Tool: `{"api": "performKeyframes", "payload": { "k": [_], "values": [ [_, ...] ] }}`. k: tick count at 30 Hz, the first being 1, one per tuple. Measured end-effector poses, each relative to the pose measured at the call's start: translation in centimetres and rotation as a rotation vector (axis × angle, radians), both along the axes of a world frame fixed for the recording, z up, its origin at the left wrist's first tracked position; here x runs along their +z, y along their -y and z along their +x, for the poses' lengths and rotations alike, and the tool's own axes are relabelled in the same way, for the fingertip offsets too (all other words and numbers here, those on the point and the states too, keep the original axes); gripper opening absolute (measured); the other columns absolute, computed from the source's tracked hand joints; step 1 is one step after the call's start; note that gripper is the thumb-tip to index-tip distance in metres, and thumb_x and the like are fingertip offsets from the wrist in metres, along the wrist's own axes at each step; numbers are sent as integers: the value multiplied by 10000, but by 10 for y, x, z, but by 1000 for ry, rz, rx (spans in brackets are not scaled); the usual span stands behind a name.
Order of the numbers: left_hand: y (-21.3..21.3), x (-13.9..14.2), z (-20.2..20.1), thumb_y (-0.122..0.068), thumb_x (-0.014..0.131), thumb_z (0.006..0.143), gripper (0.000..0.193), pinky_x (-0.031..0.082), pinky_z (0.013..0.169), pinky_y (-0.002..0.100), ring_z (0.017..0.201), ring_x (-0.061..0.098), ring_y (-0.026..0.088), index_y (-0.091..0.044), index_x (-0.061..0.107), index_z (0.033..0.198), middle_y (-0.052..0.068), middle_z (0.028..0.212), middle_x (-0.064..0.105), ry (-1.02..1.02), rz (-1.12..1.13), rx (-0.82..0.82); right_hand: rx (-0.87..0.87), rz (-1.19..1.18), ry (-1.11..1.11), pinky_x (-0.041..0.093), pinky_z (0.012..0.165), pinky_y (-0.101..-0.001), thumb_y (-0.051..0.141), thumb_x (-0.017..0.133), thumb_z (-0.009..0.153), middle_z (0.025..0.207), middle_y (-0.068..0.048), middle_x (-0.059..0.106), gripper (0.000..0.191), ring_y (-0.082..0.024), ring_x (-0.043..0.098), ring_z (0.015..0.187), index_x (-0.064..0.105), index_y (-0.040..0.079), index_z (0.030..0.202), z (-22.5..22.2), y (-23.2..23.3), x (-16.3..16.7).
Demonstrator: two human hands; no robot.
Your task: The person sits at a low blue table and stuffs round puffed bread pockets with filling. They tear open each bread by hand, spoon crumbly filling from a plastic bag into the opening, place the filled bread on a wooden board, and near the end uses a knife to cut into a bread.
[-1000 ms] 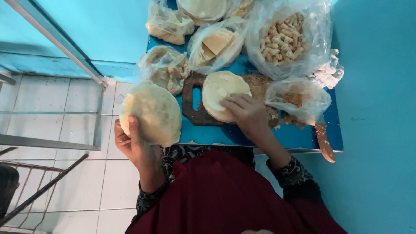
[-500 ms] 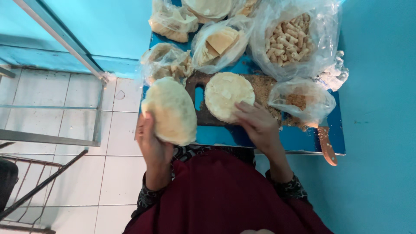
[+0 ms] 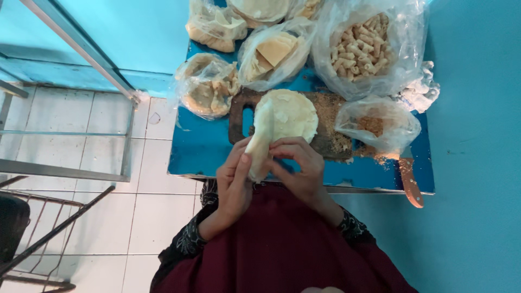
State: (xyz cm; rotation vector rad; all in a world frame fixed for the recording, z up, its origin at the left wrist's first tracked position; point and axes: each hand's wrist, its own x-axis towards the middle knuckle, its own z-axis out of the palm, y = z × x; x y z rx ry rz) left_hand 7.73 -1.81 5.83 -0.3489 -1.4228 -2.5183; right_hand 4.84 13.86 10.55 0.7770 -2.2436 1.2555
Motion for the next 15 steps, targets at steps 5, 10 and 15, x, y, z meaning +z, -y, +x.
{"api": "performKeyframes", "payload": {
  "k": [5,10,15],
  "values": [
    [-11,1,-6,-176,450,1154,385,436,1112,309,1353,516,193,153,576,1309,142,1564,455,35,128,-64,-79,65,-57,588,813,-342,109,894,765,1096,-105,710,298,-265,727,987,698,36,977,3,1,3],
    [-13,-1,-11,-184,445,1144,407,455,1031,296,1261,525,182,107,556,1405,134,1522,461,129,303,-138,-19,-4,71,616,883,-326,-3,787,882,1184,-93,745,186,-233,766,1053,736,45,1055,-1,-7,4],
    [-12,-1,-14,-180,468,1172,359,447,1086,272,1341,518,143,116,607,1320,99,1569,456,20,197,-77,31,-45,110,623,903,-324,-24,765,909,1220,-107,728,216,-242,757,1076,745,38,1114,-2,-6,3]
  ]
}}
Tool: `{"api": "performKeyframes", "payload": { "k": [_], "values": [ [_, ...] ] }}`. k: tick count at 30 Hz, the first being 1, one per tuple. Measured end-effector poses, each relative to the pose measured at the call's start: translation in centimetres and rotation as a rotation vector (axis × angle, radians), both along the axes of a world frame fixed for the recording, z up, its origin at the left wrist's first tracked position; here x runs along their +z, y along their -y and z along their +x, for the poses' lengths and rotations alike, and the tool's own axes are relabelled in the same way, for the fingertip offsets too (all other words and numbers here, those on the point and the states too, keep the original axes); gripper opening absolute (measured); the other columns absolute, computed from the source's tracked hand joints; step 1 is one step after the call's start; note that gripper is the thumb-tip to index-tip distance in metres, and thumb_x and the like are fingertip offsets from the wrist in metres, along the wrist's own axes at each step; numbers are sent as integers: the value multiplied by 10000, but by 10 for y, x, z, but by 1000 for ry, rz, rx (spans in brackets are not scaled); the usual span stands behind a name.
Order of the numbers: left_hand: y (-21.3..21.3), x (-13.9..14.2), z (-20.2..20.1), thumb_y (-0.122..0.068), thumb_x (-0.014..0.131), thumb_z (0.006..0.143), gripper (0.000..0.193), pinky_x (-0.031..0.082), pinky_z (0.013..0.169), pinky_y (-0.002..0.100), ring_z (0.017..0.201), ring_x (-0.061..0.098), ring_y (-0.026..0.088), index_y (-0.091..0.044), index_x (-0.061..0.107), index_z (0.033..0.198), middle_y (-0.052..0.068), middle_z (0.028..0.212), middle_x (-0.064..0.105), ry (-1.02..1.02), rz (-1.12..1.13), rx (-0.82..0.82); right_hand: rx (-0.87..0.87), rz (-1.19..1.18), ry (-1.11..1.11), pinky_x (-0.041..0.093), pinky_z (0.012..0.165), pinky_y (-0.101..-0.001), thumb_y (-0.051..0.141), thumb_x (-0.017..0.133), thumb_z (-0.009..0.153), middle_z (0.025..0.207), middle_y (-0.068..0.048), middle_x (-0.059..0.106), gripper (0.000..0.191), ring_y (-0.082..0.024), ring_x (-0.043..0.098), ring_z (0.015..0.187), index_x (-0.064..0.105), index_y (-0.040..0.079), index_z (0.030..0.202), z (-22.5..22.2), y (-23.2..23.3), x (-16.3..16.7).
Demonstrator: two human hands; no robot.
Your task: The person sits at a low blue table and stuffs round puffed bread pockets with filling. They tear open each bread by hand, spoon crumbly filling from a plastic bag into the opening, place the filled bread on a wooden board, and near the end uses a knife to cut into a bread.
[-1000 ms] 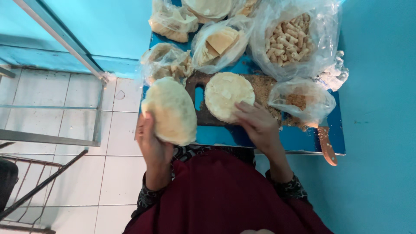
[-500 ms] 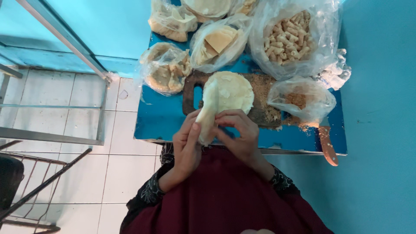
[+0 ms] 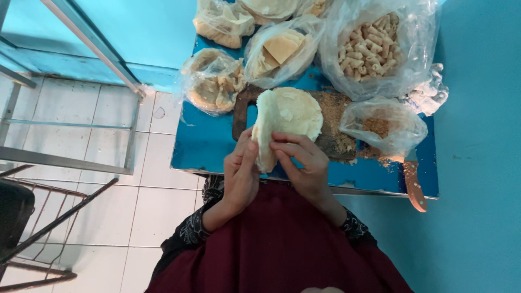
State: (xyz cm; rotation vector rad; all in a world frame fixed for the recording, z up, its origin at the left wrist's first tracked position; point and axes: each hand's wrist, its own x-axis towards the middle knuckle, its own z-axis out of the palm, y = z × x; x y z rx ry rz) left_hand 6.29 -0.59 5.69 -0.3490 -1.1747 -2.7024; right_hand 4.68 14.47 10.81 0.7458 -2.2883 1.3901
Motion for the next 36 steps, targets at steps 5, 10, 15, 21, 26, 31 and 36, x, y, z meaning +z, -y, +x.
{"api": "performKeyframes", "payload": {
  "k": [5,10,15,21,26,31,36],
  "values": [
    [0,2,-1,-190,473,1147,414,444,1010,249,1279,526,125,93,525,1444,85,1507,493,68,-37,-6,8,15,-117,598,907,-357,118,896,758,1213,-125,699,374,-269,717,1102,683,11,1046,-1,5,0],
    [-3,3,-2,-218,470,1153,447,437,1067,235,1297,516,107,88,503,1478,60,1502,497,60,-57,20,-92,93,-193,632,880,-331,14,851,847,1203,-89,732,241,-234,756,1068,718,51,1044,-3,8,0],
    [-5,2,-1,-207,478,1111,414,428,785,238,1055,518,123,49,583,1419,70,1495,521,160,-211,73,-94,123,-241,606,853,-350,71,876,787,1172,-113,719,320,-269,733,1040,689,27,1043,-1,7,-2],
    [-6,1,-2,-162,503,1126,320,456,1058,274,1318,536,169,84,674,1237,135,1501,529,14,-329,139,-89,-23,4,630,829,-286,14,761,909,1169,-90,752,164,-169,762,983,727,8,1069,-6,-4,-13],
    [-7,1,-4,-141,507,1129,300,459,1065,286,1301,544,181,71,689,1238,137,1478,545,21,-268,136,63,-310,260,638,901,-285,-17,615,1027,1227,-91,734,146,-134,733,1069,742,-17,1099,-12,-12,-23],
    [-9,2,-1,-118,553,1106,278,460,1085,302,1328,550,197,76,676,1261,146,1457,559,-58,-471,247,47,-274,253,633,856,-294,-26,689,957,1205,-107,719,125,-155,734,1021,737,-13,1072,-8,-11,-15],
    [-12,6,2,-149,488,1131,311,470,1080,299,1339,557,205,67,653,1283,141,1467,561,-69,-539,243,28,-118,29,621,878,-323,27,836,814,1199,-110,687,314,-208,720,1057,683,5,1088,2,-8,-2]
  ]
}}
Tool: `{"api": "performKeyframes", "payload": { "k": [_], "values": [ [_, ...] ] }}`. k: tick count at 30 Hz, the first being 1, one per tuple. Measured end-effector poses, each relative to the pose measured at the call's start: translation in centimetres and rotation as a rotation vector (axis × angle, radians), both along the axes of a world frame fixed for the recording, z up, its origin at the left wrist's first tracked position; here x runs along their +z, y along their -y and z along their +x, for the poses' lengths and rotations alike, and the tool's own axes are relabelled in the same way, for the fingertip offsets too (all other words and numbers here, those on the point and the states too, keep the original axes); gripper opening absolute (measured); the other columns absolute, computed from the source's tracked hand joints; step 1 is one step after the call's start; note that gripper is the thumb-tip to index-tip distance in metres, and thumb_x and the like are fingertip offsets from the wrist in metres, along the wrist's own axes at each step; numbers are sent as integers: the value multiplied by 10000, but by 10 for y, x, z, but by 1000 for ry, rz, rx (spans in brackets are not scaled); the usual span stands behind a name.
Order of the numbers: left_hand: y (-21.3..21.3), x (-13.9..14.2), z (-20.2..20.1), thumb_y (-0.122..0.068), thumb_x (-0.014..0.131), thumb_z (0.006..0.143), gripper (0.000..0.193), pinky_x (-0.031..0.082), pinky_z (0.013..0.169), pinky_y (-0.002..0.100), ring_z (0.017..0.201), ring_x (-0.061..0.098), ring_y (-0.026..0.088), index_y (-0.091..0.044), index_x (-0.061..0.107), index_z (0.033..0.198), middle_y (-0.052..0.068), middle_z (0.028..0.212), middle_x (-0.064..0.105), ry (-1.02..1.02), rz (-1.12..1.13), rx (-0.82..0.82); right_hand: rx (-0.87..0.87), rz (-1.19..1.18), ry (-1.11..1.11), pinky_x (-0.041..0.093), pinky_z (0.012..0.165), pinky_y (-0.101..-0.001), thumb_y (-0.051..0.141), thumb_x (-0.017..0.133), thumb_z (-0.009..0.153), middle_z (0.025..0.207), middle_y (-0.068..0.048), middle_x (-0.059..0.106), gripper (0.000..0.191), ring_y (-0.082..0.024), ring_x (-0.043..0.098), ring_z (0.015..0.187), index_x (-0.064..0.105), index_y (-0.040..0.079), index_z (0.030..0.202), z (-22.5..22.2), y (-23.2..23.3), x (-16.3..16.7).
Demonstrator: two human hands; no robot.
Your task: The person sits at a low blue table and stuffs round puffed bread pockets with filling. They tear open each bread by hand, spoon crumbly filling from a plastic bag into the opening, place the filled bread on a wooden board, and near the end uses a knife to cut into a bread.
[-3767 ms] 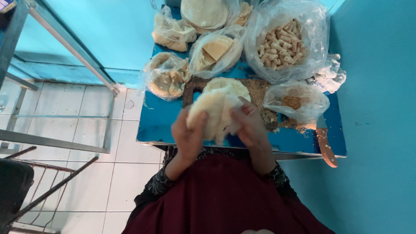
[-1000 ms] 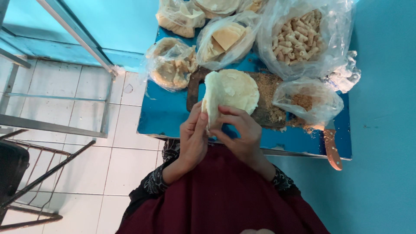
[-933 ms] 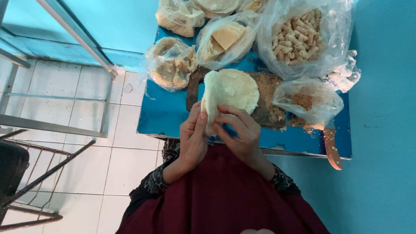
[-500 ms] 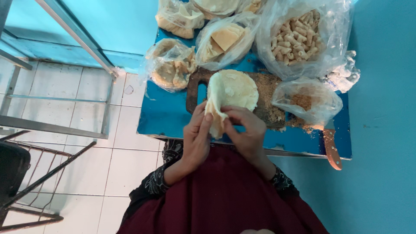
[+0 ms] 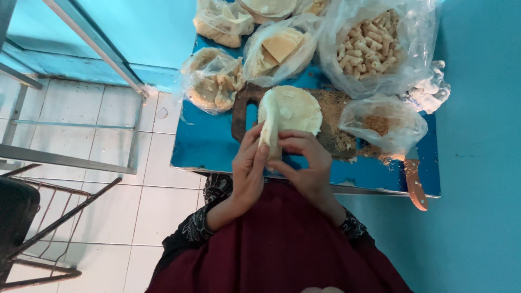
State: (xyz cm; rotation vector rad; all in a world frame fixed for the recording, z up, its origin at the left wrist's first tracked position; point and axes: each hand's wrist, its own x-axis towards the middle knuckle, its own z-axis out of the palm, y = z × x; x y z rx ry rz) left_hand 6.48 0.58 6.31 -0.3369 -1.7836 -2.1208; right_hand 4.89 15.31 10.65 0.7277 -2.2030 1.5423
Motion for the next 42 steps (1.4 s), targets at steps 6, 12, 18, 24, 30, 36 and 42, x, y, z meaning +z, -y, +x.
{"api": "performKeyframes", "payload": {
  "k": [6,12,18,24,30,36,42],
  "values": [
    [-4,5,-1,-141,456,1139,322,474,1083,305,1339,564,224,66,665,1268,141,1482,561,1,-12,-13,-176,152,-201,626,838,-312,-28,809,866,1148,-82,737,239,-222,763,995,706,63,1061,-2,4,-1],
    [-5,11,1,-92,567,1070,280,514,1071,326,1343,599,243,48,673,1288,143,1496,559,-122,-213,118,-44,-41,43,622,891,-324,2,793,876,1173,-117,709,253,-225,743,1040,698,18,1110,1,-5,6],
    [-16,13,-2,40,704,892,353,546,985,354,1294,574,285,82,510,1184,196,1419,542,-157,-126,202,-125,76,-98,604,843,-322,9,819,865,1131,-99,722,190,-208,741,1010,717,31,1024,6,-10,13],
    [-16,11,2,25,736,945,131,518,676,232,973,676,160,-2,705,1069,183,1455,598,-71,-217,149,-188,131,-159,598,821,-321,-32,778,857,1061,-89,739,153,-212,744,957,695,22,975,2,-14,11],
    [-16,11,3,22,752,937,155,603,853,271,1162,678,201,10,704,1083,176,1471,536,-146,-130,92,-148,91,-147,595,831,-318,-58,744,862,1064,-95,737,155,-220,741,960,683,25,977,0,-18,2],
    [-13,7,2,42,692,972,70,583,999,318,1317,643,249,23,701,1039,156,1503,528,-106,-30,30,30,-235,141,556,929,-294,-67,645,939,1103,-114,706,79,-187,688,1042,666,-15,995,-5,-30,-27],
    [-11,5,-2,63,662,980,52,605,959,320,1316,603,255,39,689,1017,157,1487,522,47,179,-134,182,-606,444,509,995,-325,3,631,957,1102,-124,681,56,-188,647,1072,663,-35,981,-18,-41,-59]
  ]
}}
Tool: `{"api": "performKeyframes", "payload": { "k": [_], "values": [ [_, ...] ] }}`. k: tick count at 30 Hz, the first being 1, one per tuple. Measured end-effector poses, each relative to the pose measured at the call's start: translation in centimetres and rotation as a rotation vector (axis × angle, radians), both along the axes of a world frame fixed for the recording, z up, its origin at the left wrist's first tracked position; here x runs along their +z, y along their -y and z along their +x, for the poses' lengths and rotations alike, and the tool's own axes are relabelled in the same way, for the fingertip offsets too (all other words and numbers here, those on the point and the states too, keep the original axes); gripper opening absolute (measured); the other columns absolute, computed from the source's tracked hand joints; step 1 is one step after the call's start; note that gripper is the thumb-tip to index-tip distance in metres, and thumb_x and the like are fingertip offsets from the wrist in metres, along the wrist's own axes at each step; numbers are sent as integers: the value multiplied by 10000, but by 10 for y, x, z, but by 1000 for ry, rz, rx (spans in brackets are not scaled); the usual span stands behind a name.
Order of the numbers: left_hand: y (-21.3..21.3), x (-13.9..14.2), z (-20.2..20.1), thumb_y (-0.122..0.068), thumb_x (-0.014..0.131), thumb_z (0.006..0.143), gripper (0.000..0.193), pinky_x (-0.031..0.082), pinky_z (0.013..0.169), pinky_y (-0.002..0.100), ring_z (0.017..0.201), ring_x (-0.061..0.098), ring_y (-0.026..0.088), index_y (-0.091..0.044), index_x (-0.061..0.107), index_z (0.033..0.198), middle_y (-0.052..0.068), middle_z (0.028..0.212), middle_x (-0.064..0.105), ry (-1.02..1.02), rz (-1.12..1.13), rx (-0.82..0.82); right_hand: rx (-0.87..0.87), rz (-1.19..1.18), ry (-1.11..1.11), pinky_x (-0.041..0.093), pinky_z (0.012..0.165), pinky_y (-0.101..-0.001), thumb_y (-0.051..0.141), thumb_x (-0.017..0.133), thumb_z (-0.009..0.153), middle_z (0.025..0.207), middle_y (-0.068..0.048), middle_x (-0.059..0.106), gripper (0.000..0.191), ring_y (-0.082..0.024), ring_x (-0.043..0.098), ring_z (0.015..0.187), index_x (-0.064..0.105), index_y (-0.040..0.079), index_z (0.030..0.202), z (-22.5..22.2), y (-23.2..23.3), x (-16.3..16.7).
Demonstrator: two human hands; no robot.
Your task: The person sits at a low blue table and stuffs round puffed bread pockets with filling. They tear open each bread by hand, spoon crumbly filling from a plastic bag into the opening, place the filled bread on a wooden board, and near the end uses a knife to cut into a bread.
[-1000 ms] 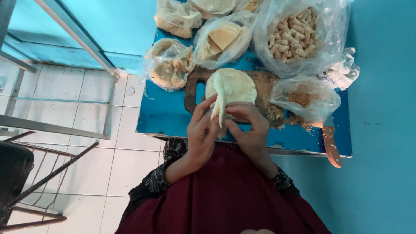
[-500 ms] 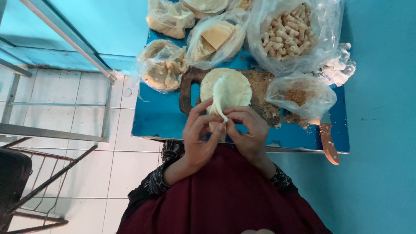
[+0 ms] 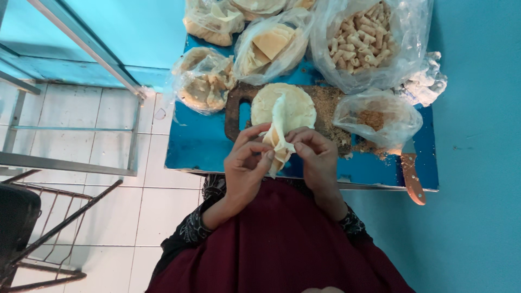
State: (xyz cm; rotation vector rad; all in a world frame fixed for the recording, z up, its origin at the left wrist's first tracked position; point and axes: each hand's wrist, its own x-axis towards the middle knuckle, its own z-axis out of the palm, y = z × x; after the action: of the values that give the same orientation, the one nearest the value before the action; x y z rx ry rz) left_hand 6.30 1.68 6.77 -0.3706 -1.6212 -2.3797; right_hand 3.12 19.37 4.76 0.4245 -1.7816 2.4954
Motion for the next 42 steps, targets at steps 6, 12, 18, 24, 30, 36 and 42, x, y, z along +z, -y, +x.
{"api": "performKeyframes", "payload": {
  "k": [6,12,18,24,30,36,42],
  "values": [
    [-5,-1,6,69,681,963,56,577,951,285,1322,625,258,32,673,1004,166,1442,564,-113,-131,132,42,-125,80,504,1000,-335,58,643,986,1112,-122,668,87,-188,637,1065,647,-28,998,2,-5,-10],
    [-2,-3,3,55,661,963,70,574,951,279,1243,648,216,21,680,1021,160,1408,571,1,40,58,208,-370,296,524,970,-348,100,618,1019,1137,-115,655,109,-192,647,1063,623,-8,1034,-1,-2,2],
    [-5,-7,12,20,750,913,99,598,840,258,1134,684,201,5,709,1002,119,1334,641,-200,-401,266,35,148,-161,551,973,-310,39,670,960,1186,-81,612,153,-133,645,1097,615,-5,1095,18,1,14],
    [-2,-8,3,-8,676,980,55,535,1035,309,1214,627,208,35,641,975,167,1375,611,64,98,30,-39,-61,126,587,809,-277,-17,676,971,969,-102,729,61,-140,712,859,646,-9,1024,6,-4,1],
    [-3,6,5,-57,856,751,597,472,1068,301,1245,543,203,26,413,1144,165,1363,521,-97,-120,33,-121,115,-44,570,827,-254,-59,728,953,1058,-77,687,234,-117,685,938,578,26,1112,17,7,-12],
    [4,-3,-1,-135,698,1034,216,547,790,247,966,663,139,26,648,1169,139,1082,716,273,3,24,-18,-102,-59,574,928,-319,-72,724,968,1159,-109,661,369,-181,686,1090,506,65,1233,15,20,-6],
    [5,-8,5,-129,657,1061,194,541,886,266,1032,633,114,-5,627,1207,95,1176,694,31,-129,366,159,-578,197,562,981,-409,10,662,927,1271,-157,651,367,-264,656,1184,474,64,1239,5,22,4]
  ]
}}
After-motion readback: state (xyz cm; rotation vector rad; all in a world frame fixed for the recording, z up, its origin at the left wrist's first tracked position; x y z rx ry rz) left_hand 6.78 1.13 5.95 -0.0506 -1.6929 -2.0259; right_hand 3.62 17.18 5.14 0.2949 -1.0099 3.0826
